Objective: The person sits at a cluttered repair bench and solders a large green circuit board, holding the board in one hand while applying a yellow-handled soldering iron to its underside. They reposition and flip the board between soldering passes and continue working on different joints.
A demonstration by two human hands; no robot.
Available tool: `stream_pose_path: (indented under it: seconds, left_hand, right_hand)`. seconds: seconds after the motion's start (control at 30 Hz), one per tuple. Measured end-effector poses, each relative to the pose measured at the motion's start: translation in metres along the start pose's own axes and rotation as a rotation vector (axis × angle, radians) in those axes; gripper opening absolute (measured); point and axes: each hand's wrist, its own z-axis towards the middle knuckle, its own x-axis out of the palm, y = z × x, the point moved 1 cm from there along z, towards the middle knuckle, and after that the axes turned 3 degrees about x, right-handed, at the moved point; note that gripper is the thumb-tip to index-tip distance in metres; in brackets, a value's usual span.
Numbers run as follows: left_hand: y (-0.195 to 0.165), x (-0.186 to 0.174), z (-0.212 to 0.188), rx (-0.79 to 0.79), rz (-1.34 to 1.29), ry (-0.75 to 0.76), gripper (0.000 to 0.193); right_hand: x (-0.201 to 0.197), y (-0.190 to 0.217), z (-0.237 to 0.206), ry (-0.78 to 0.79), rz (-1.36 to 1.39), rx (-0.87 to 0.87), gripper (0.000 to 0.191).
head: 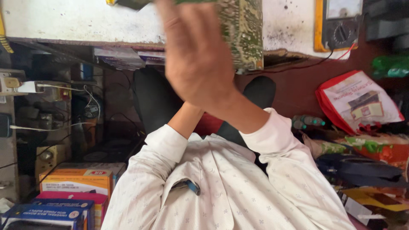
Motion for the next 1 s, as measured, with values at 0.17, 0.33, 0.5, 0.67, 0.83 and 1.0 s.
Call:
stream_pose_path:
  seconds: [0.17,0.33,0.5,0.67,0.83,1.0]
  left_hand:
    - [0.004,-0.021,0.001,-0.106,-0.099,0.031,0.036]
    - [0.005,-0.023,0.009,-0.172,-0.173,0.081,0.037]
    - [0.002,-0.025,0.006,-0.216,-0.219,0.093,0.037]
    - [0.015,-0.022,-0.001,-0.265,-0.27,0.111,0.038]
    - [0.032,-0.015,-0.002,-0.322,-0.307,0.145,0.038]
    - [0.043,-0.01,0.008,-0.373,-0.351,0.18,0.039]
  right_hand:
    - [0.045,0.019,-0.025,0.052,0.009,-0.166,0.051]
    - [0.063,0.017,-0.035,0.08,-0.034,-0.207,0.043]
    - [0.056,0.019,-0.045,0.13,-0.084,-0.256,0.043]
    - [0.057,0.015,-0.063,0.183,-0.14,-0.277,0.041]
    - [0.071,-0.012,-0.07,0.181,-0.196,-0.211,0.041]
    - [0.08,-0.032,-0.068,0.192,-0.21,-0.257,0.046]
